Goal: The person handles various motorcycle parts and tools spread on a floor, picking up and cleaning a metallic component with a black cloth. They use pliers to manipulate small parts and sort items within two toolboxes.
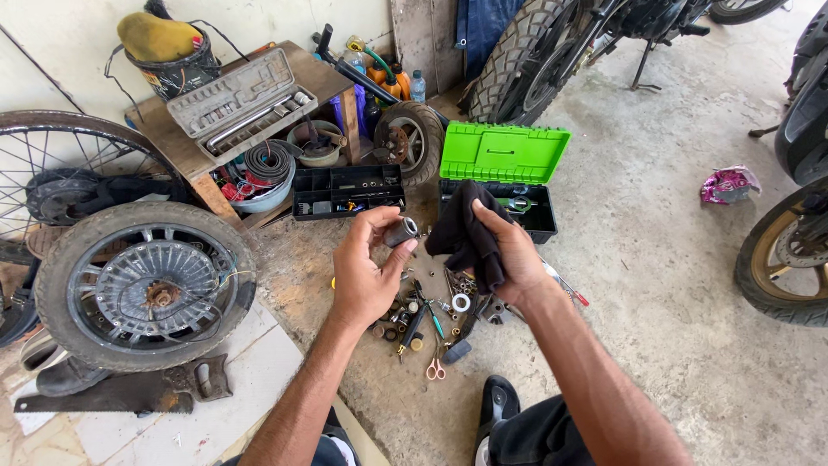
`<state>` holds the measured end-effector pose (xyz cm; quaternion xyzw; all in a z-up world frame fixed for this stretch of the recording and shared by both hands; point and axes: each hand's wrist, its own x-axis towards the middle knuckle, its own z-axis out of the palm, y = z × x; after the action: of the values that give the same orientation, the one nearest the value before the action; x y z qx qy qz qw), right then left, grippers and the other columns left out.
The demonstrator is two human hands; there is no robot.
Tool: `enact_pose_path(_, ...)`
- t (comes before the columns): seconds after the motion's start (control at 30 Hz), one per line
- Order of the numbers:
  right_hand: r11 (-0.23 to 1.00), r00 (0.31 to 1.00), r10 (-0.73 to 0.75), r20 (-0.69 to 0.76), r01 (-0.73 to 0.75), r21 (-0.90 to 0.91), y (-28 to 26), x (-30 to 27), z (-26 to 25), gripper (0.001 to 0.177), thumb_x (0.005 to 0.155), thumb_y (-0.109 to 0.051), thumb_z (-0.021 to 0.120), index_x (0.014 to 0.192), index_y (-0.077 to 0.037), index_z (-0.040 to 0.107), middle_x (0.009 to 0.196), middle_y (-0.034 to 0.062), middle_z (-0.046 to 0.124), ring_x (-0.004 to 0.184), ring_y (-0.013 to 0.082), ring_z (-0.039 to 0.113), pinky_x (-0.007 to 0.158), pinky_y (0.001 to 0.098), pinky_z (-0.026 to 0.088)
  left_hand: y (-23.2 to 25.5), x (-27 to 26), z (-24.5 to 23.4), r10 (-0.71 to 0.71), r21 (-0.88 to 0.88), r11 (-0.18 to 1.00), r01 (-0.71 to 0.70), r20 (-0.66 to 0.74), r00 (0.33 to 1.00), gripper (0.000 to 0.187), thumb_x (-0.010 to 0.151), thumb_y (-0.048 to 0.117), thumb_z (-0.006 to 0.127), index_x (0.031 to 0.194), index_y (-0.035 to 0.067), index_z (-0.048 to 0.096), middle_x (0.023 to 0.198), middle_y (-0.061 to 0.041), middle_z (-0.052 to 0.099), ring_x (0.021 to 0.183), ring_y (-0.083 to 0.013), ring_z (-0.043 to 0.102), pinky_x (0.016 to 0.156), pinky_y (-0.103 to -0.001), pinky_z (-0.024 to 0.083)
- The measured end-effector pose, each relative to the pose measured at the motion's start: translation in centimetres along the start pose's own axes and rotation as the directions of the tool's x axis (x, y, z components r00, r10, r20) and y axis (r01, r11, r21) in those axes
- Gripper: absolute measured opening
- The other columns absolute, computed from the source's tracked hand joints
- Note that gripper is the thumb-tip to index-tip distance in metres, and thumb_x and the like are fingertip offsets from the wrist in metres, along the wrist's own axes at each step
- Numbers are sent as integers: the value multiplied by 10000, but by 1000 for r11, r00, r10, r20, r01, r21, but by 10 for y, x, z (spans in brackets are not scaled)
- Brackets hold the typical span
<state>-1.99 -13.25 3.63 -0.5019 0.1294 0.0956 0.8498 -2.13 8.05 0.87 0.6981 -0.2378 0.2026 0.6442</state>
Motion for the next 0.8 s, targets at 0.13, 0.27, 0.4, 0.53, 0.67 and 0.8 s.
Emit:
enact_pose_path(0.13,997,998,23,-52,-27,-73,-5,12,-15,345,936,-344,679,1117,-51,659,836,80,729,597,181,685,461,305,532,-14,14,1,75,201,976,-82,41,996,411,893,46,796,1271,46,635,1096,-83,715,964,-147,701,747,-274,545)
enact_pose_path(0.27,971,987,80,-141,-109,-212,-1,52,-40,359,950,-333,667,1119,-18,642,849,96,707,622,196,696,490,335,578,-53,35,18,-84,270,961,51,110,990,357,880,86,797,1218,83,683,1037,-59,718,811,-149,674,638,-276,503)
enact_pose_path(0.4,932,965,80,-249,-161,-326,22,101,-85,333,948,-343,656,1120,-58,663,835,88,704,607,187,661,462,337,513,-111,43,42,-91,226,972,59,133,987,340,869,64,791,1193,56,685,1032,-78,715,854,-183,675,693,-302,534)
enact_pose_path(0.53,929,955,48,-292,-150,-338,63,149,-138,351,956,-325,666,1163,-43,683,881,50,724,696,151,668,562,303,546,-179,25,61,-88,222,974,49,172,981,341,873,66,795,1193,41,681,1031,-84,719,882,-192,686,792,-329,553)
enact_pose_path(0.67,769,914,-183,-363,-97,-632,112,190,-199,382,979,-355,696,1212,-52,710,955,61,735,814,165,659,666,321,553,-238,0,76,-252,222,952,211,178,951,313,864,72,782,1162,42,691,1016,-82,734,874,-193,698,796,-327,558)
enact_pose_path(0.8,415,868,-413,-275,-89,-906,160,218,-265,355,986,-382,692,1198,-97,698,987,131,750,899,293,702,776,400,538,-284,-19,88,-354,267,916,301,179,918,308,855,78,784,1151,48,703,995,-77,737,859,-190,695,779,-320,557)
